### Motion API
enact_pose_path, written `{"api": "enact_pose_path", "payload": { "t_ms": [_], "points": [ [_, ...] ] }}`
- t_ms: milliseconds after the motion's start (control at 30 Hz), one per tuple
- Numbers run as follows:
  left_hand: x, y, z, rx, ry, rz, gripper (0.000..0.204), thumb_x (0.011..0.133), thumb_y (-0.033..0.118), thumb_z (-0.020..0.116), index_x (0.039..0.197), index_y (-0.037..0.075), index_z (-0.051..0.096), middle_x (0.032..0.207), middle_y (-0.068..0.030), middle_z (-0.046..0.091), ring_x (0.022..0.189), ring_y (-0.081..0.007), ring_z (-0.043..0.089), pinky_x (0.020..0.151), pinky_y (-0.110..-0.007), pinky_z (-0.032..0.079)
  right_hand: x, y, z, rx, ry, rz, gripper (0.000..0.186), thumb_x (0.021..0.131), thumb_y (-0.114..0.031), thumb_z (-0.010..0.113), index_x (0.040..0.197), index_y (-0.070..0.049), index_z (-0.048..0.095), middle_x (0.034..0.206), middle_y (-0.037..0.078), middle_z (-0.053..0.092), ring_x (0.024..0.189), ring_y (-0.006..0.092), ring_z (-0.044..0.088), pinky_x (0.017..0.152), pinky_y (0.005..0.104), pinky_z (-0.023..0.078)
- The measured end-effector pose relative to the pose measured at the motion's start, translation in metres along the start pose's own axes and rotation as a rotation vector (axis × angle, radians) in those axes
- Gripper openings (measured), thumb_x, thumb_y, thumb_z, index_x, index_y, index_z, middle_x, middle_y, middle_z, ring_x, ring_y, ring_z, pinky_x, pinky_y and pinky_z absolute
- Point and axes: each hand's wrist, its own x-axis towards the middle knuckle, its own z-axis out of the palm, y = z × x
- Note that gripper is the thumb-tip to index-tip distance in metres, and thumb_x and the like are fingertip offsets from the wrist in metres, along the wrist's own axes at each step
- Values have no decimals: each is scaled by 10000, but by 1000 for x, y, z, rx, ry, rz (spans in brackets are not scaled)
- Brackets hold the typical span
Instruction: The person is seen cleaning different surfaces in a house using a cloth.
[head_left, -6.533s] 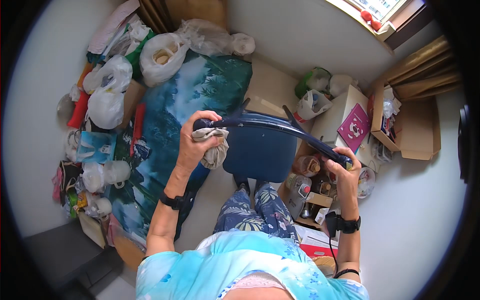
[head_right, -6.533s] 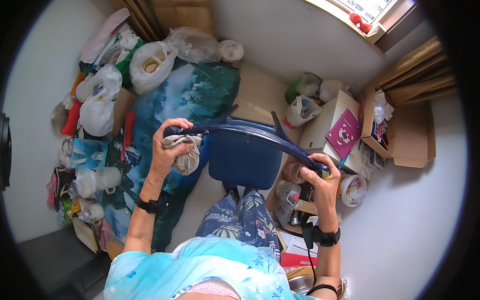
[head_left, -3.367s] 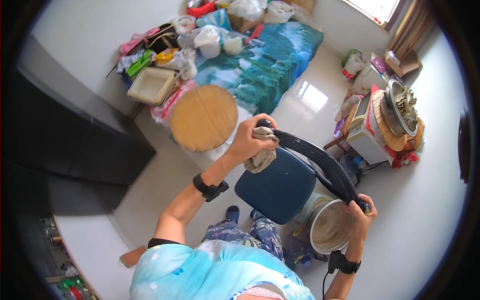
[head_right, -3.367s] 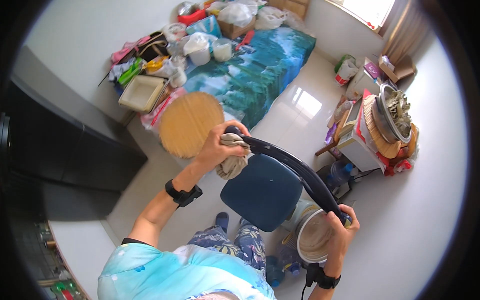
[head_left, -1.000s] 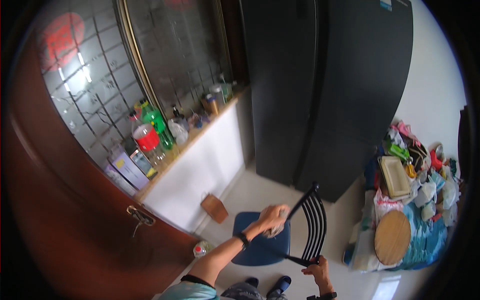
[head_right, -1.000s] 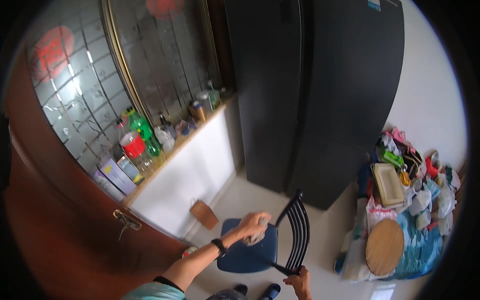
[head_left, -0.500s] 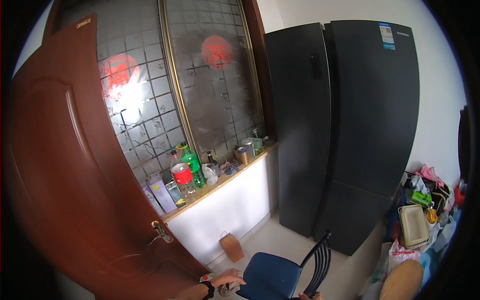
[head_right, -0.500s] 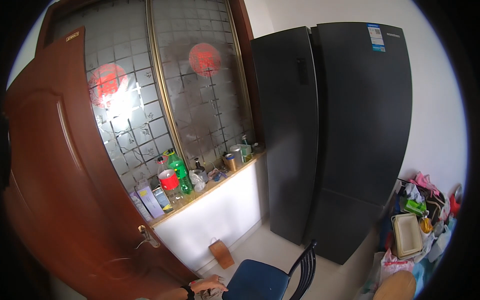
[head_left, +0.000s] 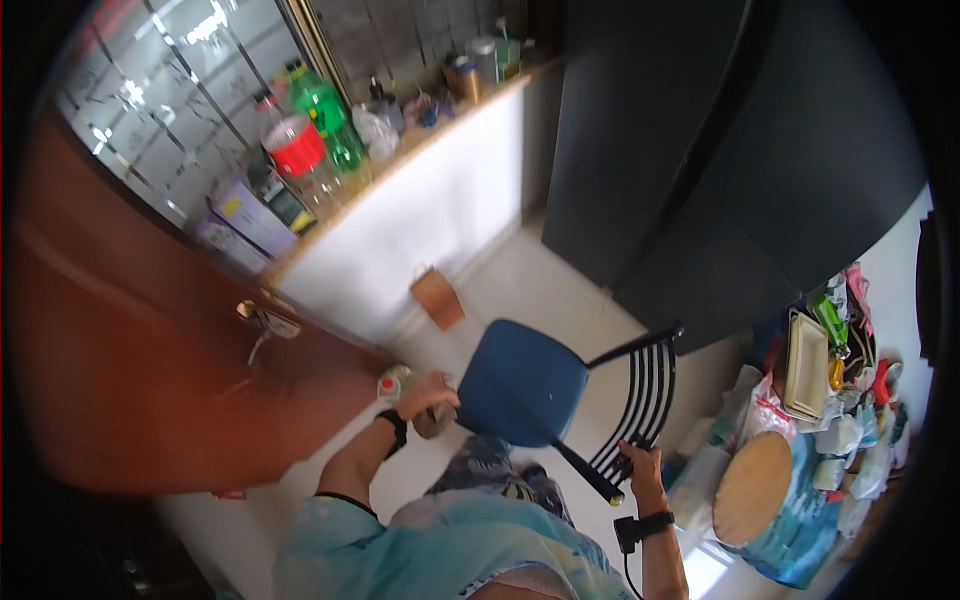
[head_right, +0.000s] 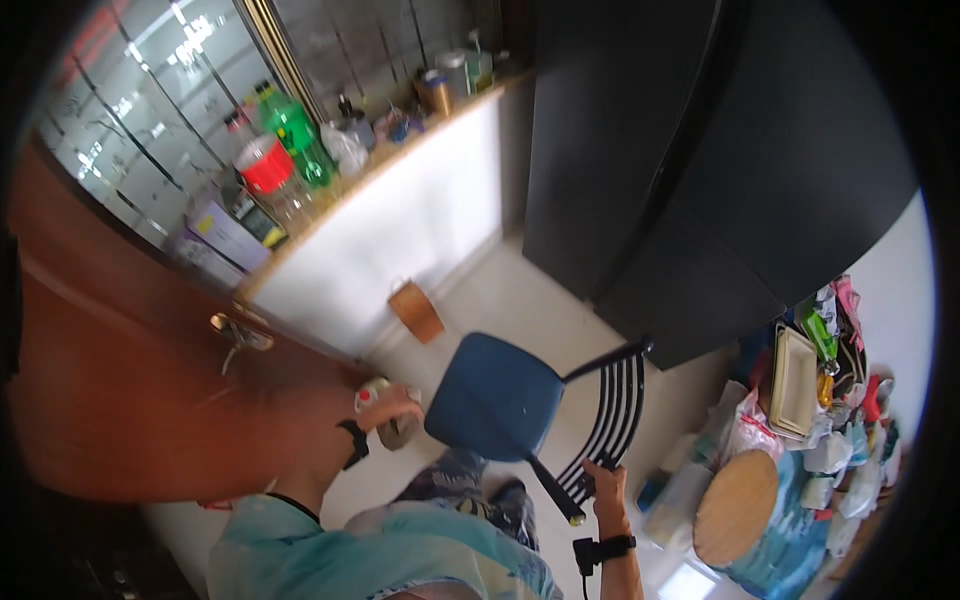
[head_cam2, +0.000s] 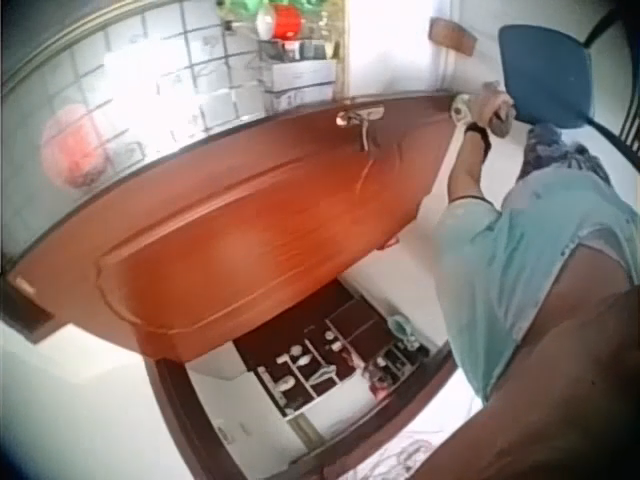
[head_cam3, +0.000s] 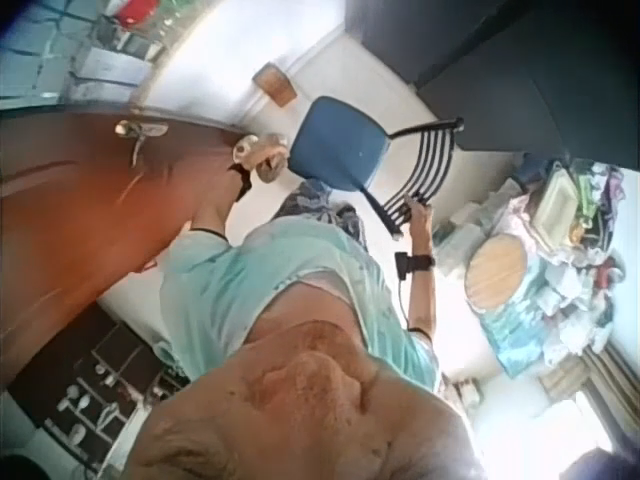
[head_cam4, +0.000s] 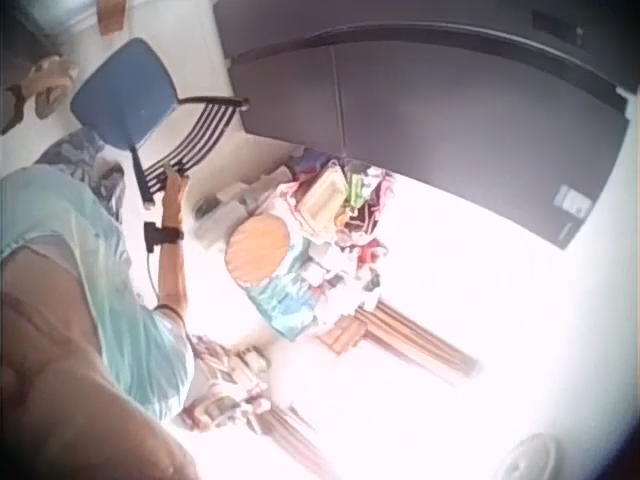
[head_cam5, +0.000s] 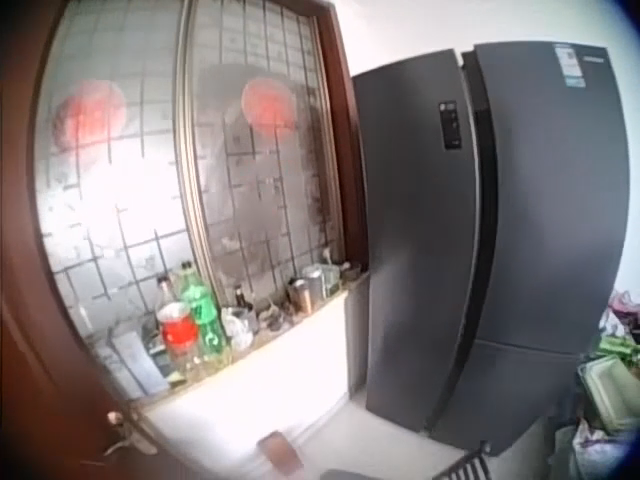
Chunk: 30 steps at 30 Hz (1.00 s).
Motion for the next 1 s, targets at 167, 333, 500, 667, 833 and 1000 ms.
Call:
{"api": "enact_pose_path", "payload": {
  "t_ms": [167,333,500,667,833,1000],
  "points": [
    [22,-11,-12,2,16,-52,301,574,162,796,748,-59,689,698,-179,682,642,-272,678,594,-352,502,8,-36,15,-134,-150,-114,168,733,-142,678,757,12,615,602,85,619,542,205,651,453,283,441],
    [30,4,-48,100,52,-137,369,545,178,813,765,-82,670,710,-218,673,675,-304,675,648,-380,520,52,-94,57,-403,-306,-608,69,825,-42,634,892,-39,652,775,69,569,573,140,552,493,244,411],
    [37,-40,-72,-29,127,-211,410,548,197,811,822,-78,678,733,-204,678,660,-274,666,628,-361,521,86,-185,122,-235,-228,-304,280,845,-224,610,728,4,723,570,52,597,419,123,533,399,236,396],
    [19,-50,-92,-233,183,-224,407,574,95,779,960,-5,696,815,-143,702,738,-234,672,701,-343,526,107,-212,147,-193,-246,-403,269,839,-216,602,720,-12,732,539,2,553,378,101,487,391,238,421],
    [10,-49,-108,-100,258,-221,432,568,129,782,979,24,700,833,-121,707,754,-224,669,724,-340,528,122,-213,171,-22,10,-123,151,703,-68,692,655,72,661,583,69,575,402,154,536,378,269,437],
    [25,-51,-129,-43,278,-284,406,564,184,786,925,15,708,803,-137,701,763,-248,669,737,-350,527,146,-180,176,-12,-9,-67,119,694,-108,700,666,1,661,616,58,575,488,175,567,462,310,517]
  ]
}}
